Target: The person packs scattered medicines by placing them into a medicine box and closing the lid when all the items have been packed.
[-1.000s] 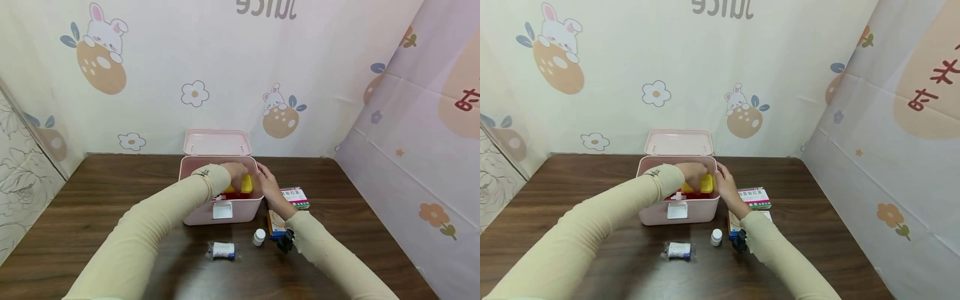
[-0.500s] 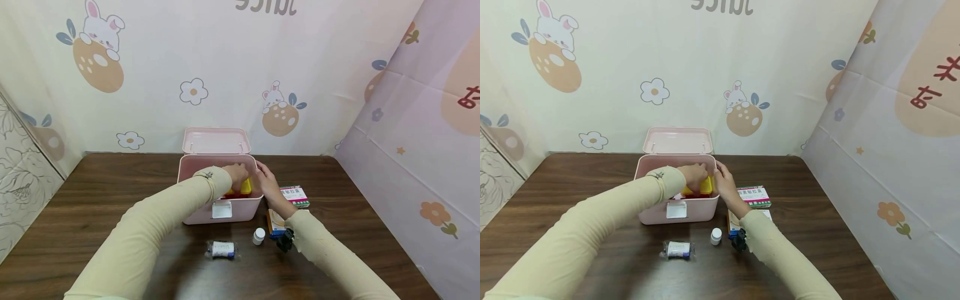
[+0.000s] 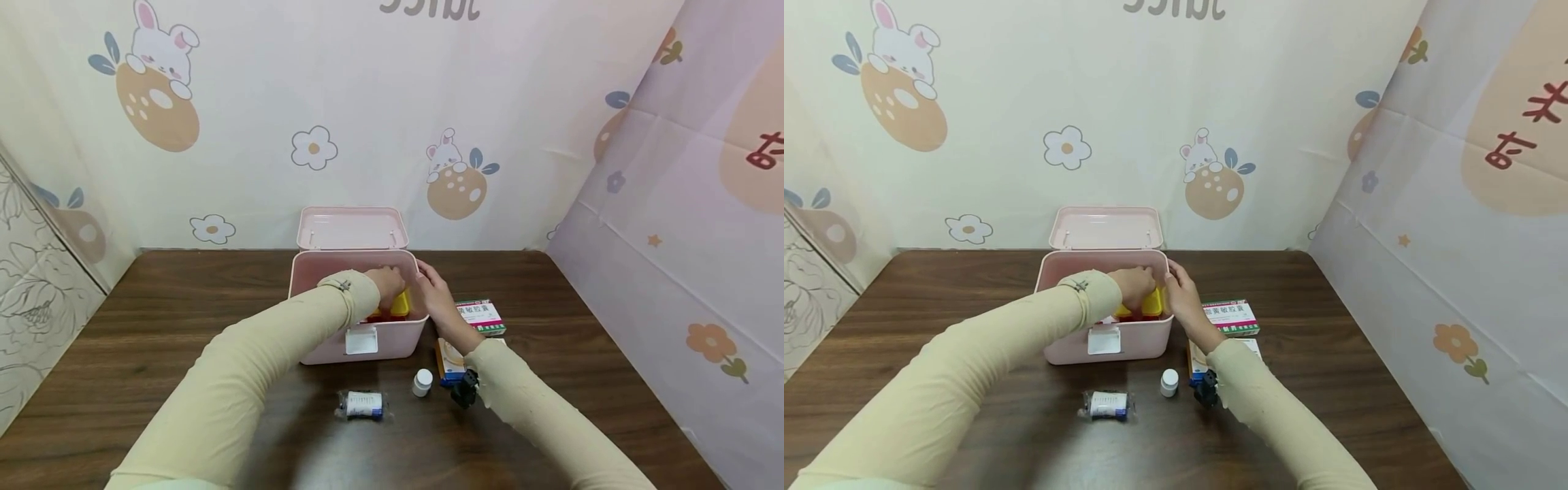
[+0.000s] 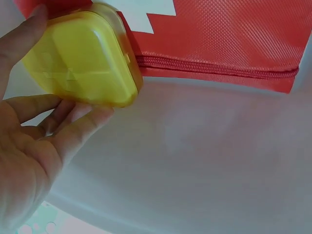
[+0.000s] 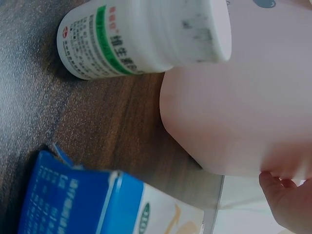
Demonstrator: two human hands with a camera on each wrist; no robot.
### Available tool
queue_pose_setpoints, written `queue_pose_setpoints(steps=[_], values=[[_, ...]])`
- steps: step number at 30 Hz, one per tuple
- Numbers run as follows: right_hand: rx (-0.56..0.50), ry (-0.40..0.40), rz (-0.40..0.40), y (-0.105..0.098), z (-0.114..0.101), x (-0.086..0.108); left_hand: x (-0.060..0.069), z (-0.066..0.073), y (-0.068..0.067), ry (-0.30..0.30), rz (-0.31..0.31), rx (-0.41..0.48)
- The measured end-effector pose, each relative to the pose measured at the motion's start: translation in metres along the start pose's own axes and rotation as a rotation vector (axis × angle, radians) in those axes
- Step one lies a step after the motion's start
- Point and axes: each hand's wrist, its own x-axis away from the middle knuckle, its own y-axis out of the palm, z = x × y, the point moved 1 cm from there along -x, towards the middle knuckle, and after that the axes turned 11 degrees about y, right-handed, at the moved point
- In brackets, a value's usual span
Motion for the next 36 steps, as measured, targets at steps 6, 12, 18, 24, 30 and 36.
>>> queue_pose_setpoints(steps=[6, 12, 18, 24, 30, 36], values=[[0.005, -0.003, 0.007, -0.001, 0.0, 0.0, 0.003, 0.002, -0.003, -0.002, 0.026, 0.023], [0.0, -0.009, 0.015, 0.002, 0.002, 0.0, 0.002, -0.001, -0.001, 0.034, 0.006, -0.008], [-0.004, 0.007, 0.012, 0.002, 0.001, 0.0, 0.008, -0.001, -0.009, 0.078, 0.023, 0.062], [-0.002, -0.007, 0.015, 0.0, -0.002, -0.002, 0.03, -0.004, -0.033, 0.154, 0.08, 0.087], [-0.018, 0.002, -0.006, -0.001, -0.001, -0.004, 0.07, 0.004, -0.061, 0.182, 0.211, 0.066], [-0.048, 0.01, -0.018, -0.003, 0.001, -0.004, 0.113, 0.025, -0.078, 0.269, 0.357, 0.038]])
